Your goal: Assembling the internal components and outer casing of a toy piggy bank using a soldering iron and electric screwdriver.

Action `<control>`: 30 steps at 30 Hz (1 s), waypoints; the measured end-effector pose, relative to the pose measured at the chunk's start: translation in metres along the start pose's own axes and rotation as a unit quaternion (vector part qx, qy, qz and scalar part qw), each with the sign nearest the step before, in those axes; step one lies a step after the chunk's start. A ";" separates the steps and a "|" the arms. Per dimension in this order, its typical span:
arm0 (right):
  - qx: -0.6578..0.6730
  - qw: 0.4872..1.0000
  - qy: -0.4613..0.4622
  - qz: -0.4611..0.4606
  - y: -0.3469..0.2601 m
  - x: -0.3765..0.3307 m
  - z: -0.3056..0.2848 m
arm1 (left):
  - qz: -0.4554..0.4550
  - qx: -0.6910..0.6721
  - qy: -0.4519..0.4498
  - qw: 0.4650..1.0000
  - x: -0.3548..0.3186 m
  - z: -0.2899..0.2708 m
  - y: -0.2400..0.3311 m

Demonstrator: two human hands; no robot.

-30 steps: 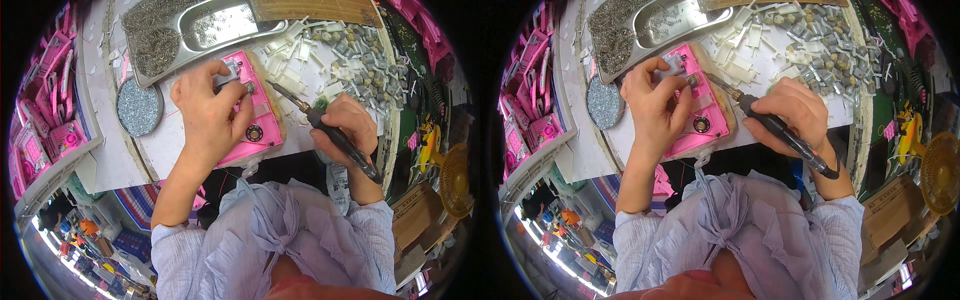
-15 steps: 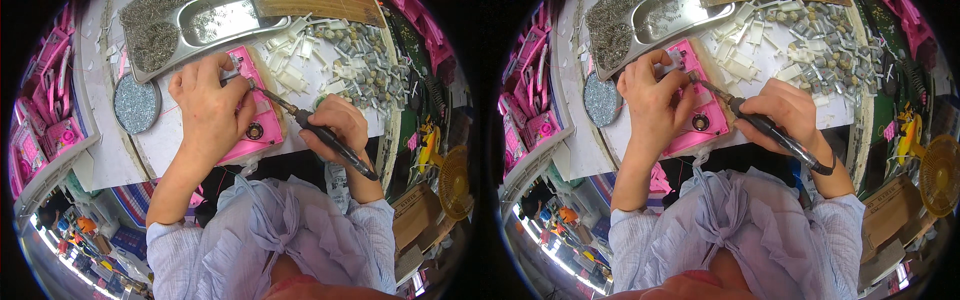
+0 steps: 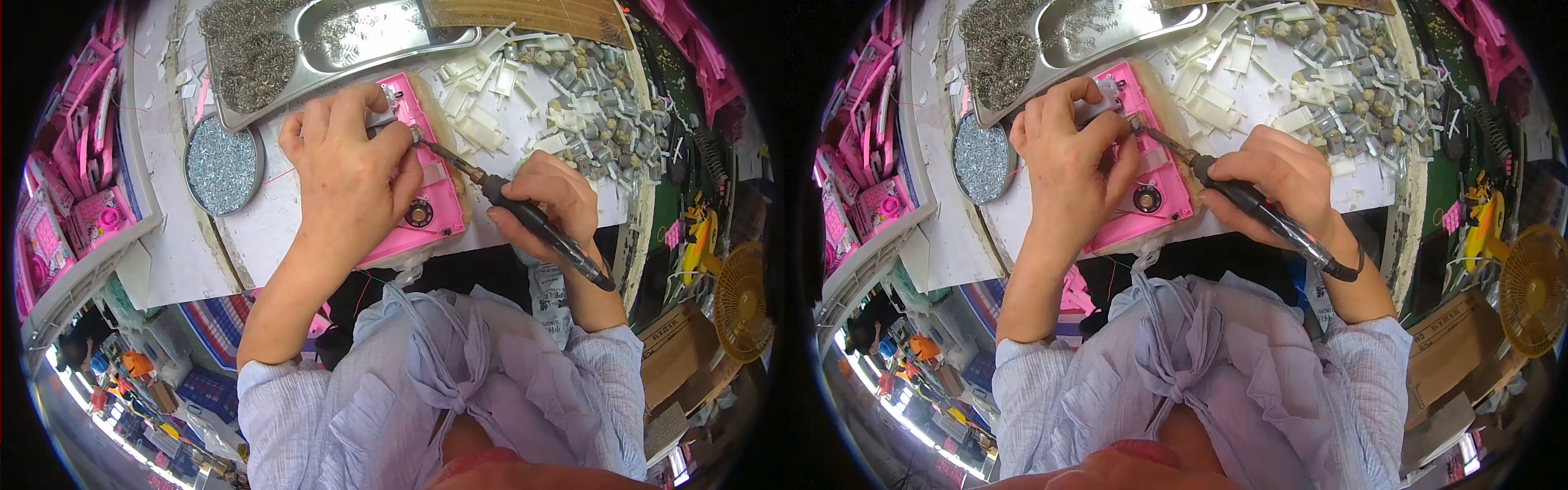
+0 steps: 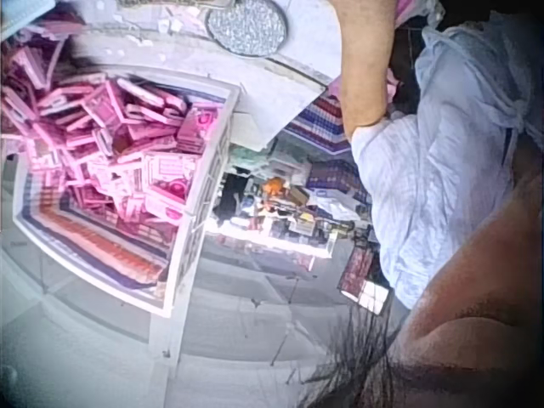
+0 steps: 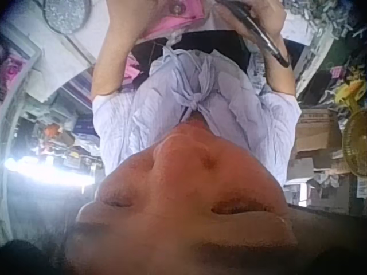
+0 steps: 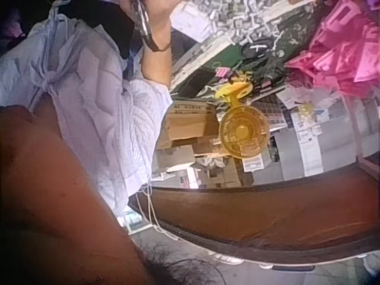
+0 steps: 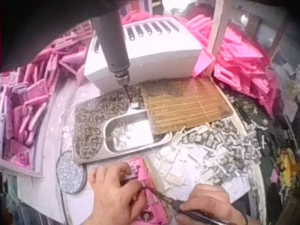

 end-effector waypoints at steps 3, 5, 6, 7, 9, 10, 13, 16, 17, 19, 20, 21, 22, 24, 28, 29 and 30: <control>0.009 1.000 0.019 -0.014 0.001 0.002 0.000 | 0.002 0.004 -0.001 1.000 0.001 0.000 0.001; 0.004 1.000 0.003 -0.015 0.002 0.003 -0.002 | 0.005 0.007 0.000 1.000 0.001 0.000 0.001; 0.002 1.000 -0.005 -0.015 0.002 0.003 -0.003 | 0.006 0.010 0.000 1.000 0.001 0.000 0.001; 0.000 1.000 0.000 -0.021 0.001 0.005 -0.005 | 0.008 0.012 0.000 1.000 0.001 0.000 0.001; -0.007 0.999 0.009 -0.030 -0.002 0.007 -0.008 | 0.009 0.016 -0.001 1.000 0.001 0.000 0.001; -0.007 1.000 0.009 -0.029 -0.003 0.008 -0.009 | 0.010 0.018 -0.002 1.000 0.002 0.000 0.001; -0.009 1.000 0.005 -0.025 -0.003 0.007 -0.010 | 0.008 0.021 -0.004 1.000 0.002 0.000 0.002; -0.012 1.000 0.001 -0.020 -0.002 0.006 -0.007 | 0.001 0.032 -0.001 0.999 0.002 -0.001 0.001; -0.011 1.000 0.003 -0.020 -0.002 0.007 -0.006 | 0.000 0.033 -0.002 0.999 0.002 0.000 0.001; -0.011 1.000 0.003 -0.018 -0.002 0.006 -0.005 | 0.001 0.032 -0.003 0.999 0.003 -0.001 0.002; -0.011 1.000 0.001 -0.016 0.000 0.005 -0.004 | 0.001 0.030 -0.005 1.000 0.003 -0.001 0.002; -0.011 1.000 -0.003 -0.015 0.001 0.005 -0.003 | 0.000 0.030 -0.006 1.000 0.003 -0.001 0.002; -0.010 1.000 0.001 -0.018 0.001 0.005 -0.003 | -0.001 0.030 -0.007 1.000 0.003 -0.001 0.002; -0.008 1.000 0.007 -0.023 -0.001 0.006 -0.004 | 0.001 0.029 -0.005 1.000 0.003 -0.001 0.002; -0.010 1.000 0.007 -0.019 -0.003 0.007 -0.008 | 0.005 0.027 0.002 1.000 0.003 -0.002 0.002; -0.011 1.000 0.006 -0.019 -0.004 0.006 -0.009 | 0.004 0.026 0.000 1.000 0.003 -0.002 0.002; -0.013 1.000 0.006 -0.020 -0.003 0.006 -0.009 | 0.004 0.025 -0.002 1.000 0.003 -0.002 0.002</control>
Point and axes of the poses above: each hand's wrist, its own x-axis towards the middle knuckle, its own z-axis out of the palm, y = z × x, the point moved 6 cm from there along x, towards the middle knuckle, and after that the axes turned 5 degrees about z, right-handed, at the moved point
